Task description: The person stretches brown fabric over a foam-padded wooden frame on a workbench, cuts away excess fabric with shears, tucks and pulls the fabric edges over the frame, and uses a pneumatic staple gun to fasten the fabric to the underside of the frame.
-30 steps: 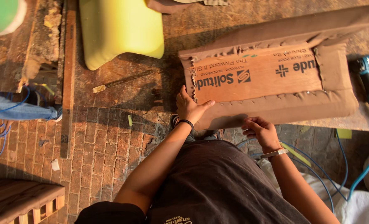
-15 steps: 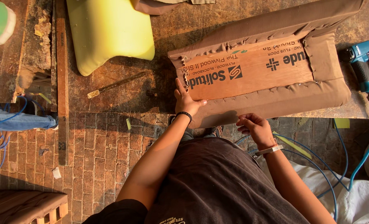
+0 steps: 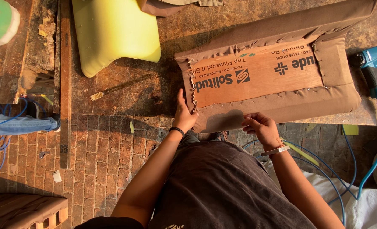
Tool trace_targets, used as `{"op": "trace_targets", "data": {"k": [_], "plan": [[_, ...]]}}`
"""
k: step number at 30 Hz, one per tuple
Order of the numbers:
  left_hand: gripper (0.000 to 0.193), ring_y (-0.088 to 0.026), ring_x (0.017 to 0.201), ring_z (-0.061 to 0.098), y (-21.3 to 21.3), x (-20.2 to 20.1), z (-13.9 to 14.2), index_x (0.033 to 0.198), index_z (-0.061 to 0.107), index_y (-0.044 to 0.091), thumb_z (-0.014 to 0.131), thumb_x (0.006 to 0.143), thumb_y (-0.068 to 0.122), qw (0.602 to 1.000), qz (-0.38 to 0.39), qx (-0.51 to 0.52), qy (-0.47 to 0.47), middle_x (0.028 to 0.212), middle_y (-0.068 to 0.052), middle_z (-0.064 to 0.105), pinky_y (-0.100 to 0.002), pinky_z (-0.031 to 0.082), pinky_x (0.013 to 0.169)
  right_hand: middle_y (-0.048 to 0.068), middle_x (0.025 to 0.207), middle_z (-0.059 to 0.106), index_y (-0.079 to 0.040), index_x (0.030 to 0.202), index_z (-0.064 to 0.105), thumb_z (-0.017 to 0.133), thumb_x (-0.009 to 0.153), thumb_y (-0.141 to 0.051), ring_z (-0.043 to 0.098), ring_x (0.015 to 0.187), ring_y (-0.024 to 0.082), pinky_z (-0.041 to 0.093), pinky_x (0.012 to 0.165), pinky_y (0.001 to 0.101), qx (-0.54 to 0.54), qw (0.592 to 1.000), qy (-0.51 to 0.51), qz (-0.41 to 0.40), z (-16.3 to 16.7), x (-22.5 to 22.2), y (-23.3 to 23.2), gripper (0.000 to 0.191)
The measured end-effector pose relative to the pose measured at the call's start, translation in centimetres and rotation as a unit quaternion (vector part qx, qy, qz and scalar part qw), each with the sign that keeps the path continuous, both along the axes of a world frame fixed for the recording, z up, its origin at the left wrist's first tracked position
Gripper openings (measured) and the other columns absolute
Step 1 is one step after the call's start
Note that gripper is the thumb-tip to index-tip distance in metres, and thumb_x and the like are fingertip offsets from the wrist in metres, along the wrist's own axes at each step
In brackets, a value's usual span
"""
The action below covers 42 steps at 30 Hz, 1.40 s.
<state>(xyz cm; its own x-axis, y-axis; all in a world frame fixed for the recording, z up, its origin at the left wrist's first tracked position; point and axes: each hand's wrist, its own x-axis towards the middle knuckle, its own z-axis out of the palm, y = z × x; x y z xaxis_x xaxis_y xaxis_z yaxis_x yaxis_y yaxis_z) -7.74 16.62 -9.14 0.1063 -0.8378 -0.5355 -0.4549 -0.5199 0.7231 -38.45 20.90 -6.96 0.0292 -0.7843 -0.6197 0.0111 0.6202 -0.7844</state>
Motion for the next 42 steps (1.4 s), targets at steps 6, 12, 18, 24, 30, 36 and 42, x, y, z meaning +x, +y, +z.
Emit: {"op": "trace_targets", "data": {"k": [6,12,18,24,30,36,42], "plan": [[0.088,-0.034,0.139,0.05,0.6,1.1,-1.8,0.157,0.024,0.012,0.066,0.082,-0.004,0.992,0.03,-0.11,0.045,0.161,-0.019,0.034,-0.042,0.054,0.1,0.007,0.092,0.075,-0.003,0.112,0.07,0.062,0.098,-0.017,0.071,0.08,0.016,0.054,0.071,0.0295,0.0,1.0,-0.007,-0.014,-0.5,-0.7,0.0,0.021],[0.05,-0.024,0.115,0.068,-2.9,3.0,-2.5,0.135,0.059,0.004,0.077,0.089,0.013,0.97,0.111,-0.185,0.107,0.133,-0.017,0.066,-0.035,0.058,0.094,0.008,0.091,0.075,-0.001,0.112,0.07,0.063,0.098,-0.016,0.069,0.078,0.015,0.054,0.07,0.0298,-0.001,0.999,-0.024,-0.022,-0.8,-0.8,-1.6,0.021],[0.04,-0.019,0.09,0.078,-9.4,4.7,3.5,0.098,0.076,0.0,0.074,0.1,0.04,0.962,0.181,-0.203,-0.02,0.094,-0.014,0.083,-0.032,0.061,0.082,0.008,0.092,0.076,-0.003,0.111,0.07,0.063,0.098,-0.018,0.07,0.079,0.015,0.054,0.072,0.0298,-0.01,1.0,-0.017,-0.019,-0.3,-0.8,-3.6,0.022],[0.063,-0.036,0.108,0.067,-15.1,2.7,8.2,0.128,0.065,0.004,0.088,0.073,0.027,0.929,-0.1,-0.315,-0.169,0.123,-0.018,0.07,-0.049,0.053,0.088,0.008,0.093,0.076,-0.003,0.11,0.071,0.063,0.097,-0.02,0.072,0.081,0.016,0.055,0.073,0.031,-0.009,1.0,-0.013,-0.026,0.1,-1.3,-4.7,0.022],[0.043,-0.028,0.098,0.075,-17.4,1.7,9.3,0.119,0.074,0.02,0.085,0.079,0.027,0.941,-0.181,-0.13,-0.255,0.108,-0.009,0.077,-0.041,0.057,0.091,0.007,0.104,0.077,-0.007,0.116,0.069,0.06,0.099,-0.025,0.072,0.09,0.019,0.053,0.079,0.0344,-0.008,0.997,-0.02,-0.079,1.7,-2.3,-6.2,0.027],[0.036,-0.03,0.094,0.073,-16.8,0.3,13.6,0.108,0.077,0.018,0.087,0.074,0.019,0.911,-0.167,-0.297,-0.234,0.105,-0.009,0.077,-0.042,0.057,0.08,0.011,0.134,0.065,-0.013,0.141,0.05,0.056,0.097,-0.045,0.066,0.12,0.026,0.053,0.097,0.0458,-0.086,0.963,-0.155,-0.204,6.5,-4.6,-12.6,0.055],[0.041,-0.025,0.107,0.073,-18.1,-1.2,22.3,0.112,0.077,0.011,0.069,0.076,-0.008,0.763,-0.209,-0.586,-0.175,0.114,-0.008,0.077,-0.034,0.06,0.093,0.018,0.126,0.068,-0.001,0.128,0.053,0.062,0.081,-0.069,0.071,0.117,0.03,0.055,0.102,0.0473,-0.177,0.871,-0.268,-0.371,16.0,-9.1,-15.3,0.083]]}}
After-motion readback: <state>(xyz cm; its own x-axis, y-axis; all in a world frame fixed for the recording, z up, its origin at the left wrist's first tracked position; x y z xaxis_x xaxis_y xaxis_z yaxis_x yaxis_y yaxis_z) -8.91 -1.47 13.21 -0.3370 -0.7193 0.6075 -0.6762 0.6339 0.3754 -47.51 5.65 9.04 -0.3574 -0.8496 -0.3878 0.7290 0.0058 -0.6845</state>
